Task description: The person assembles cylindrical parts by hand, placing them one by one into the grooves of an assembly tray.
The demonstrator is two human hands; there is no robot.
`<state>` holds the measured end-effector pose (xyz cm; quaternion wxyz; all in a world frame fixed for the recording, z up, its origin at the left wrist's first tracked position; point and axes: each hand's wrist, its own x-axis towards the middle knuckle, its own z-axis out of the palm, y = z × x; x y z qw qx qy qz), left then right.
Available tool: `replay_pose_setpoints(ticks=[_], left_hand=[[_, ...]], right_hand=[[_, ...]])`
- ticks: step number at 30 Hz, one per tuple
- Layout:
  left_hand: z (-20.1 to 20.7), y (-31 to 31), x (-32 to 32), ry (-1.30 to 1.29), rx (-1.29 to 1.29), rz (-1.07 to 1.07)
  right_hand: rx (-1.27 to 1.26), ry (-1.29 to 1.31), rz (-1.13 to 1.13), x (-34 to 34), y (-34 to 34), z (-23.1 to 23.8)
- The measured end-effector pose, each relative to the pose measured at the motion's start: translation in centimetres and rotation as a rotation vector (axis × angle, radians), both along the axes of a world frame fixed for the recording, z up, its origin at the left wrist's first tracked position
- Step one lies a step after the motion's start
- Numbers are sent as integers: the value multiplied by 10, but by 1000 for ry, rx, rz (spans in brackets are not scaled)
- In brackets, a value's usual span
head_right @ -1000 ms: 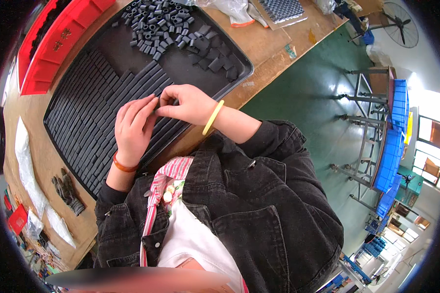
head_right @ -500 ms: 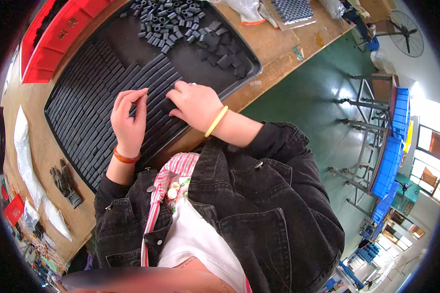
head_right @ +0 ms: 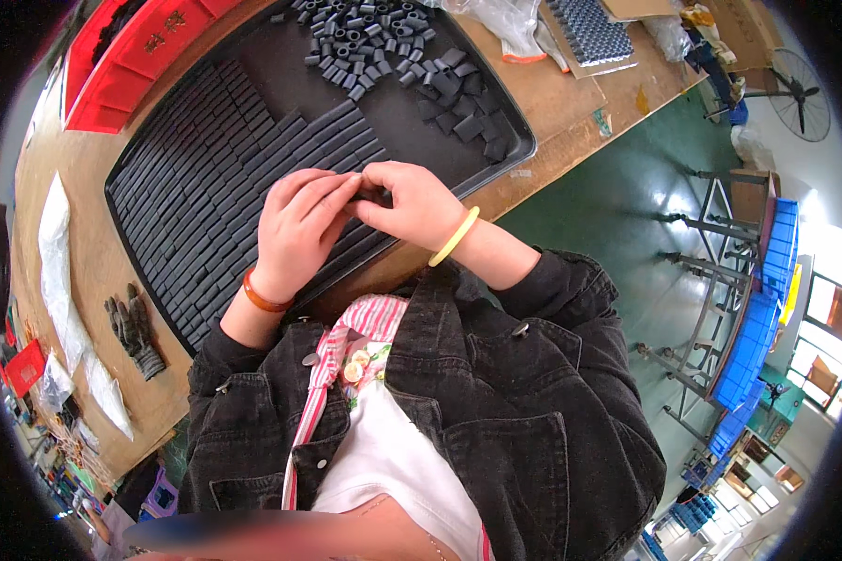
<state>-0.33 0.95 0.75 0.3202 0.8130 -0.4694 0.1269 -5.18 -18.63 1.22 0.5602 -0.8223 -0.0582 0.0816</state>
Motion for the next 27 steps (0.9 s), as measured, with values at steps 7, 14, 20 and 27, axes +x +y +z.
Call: replay_pose_setpoints(ticks=[7, 14, 20, 27], left_hand=[[1, 4, 3, 228, -170, 111], [-5, 3, 0, 674, -311, 196], [-7, 4, 1, 726, -323, 184], [-4, 3, 1, 651, -275, 151]], right_hand=[[460, 139, -111, 5, -7, -10], [556, 358, -264, 7, 1, 10], [70, -303, -186, 8, 16, 9], [-3, -257, -254, 11, 15, 12]])
